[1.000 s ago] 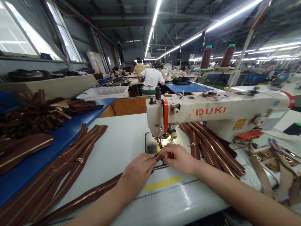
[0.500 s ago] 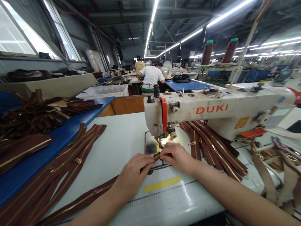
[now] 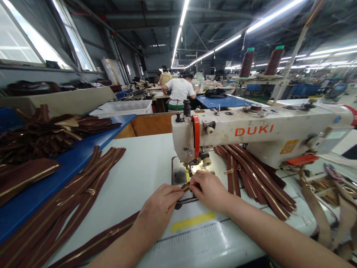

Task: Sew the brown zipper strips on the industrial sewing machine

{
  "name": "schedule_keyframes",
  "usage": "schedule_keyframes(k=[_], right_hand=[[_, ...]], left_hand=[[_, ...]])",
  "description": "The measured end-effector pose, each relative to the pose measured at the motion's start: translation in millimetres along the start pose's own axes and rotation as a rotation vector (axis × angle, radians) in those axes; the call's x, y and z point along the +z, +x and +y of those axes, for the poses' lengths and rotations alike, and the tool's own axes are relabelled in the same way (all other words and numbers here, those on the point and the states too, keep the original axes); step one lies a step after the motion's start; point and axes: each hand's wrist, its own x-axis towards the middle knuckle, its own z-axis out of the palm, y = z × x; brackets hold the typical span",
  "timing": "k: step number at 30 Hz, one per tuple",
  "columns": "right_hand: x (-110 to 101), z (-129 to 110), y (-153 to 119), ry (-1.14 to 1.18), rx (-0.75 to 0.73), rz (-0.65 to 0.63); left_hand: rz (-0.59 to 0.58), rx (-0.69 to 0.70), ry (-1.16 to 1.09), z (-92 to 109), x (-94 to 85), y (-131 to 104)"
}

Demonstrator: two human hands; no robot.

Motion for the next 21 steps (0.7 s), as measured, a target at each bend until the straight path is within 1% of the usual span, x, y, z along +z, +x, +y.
schedule_keyframes(k=[4, 11, 17, 19, 21], right_hand=[[-2.1, -3.0, -0.2, -0.014, 0.005, -0.016], [-2.1, -3.5, -1.2, -0.027, 0.002, 0.002], [-0.5, -4.9, -2.6, -0.045, 0.005, 0.015], [-0.6, -5.4, -2.6, -0.051, 0.007, 0.014], [-0.7, -5.4, -2.4, -0.057, 0.003, 0.013]], left_hand=[[-0.009, 0.074, 0.103, 2.5, -0.2, 0.9], [-0.066, 0.115, 0.192, 3.2, 1.4, 1.7], [-0.089, 0.108, 0.179, 2.5, 2.8, -0.6], [-0.107, 0.096, 0.177, 3.1, 2.7, -0.6], [-0.149, 0.066, 0.179, 4.4, 1.4, 1.1]])
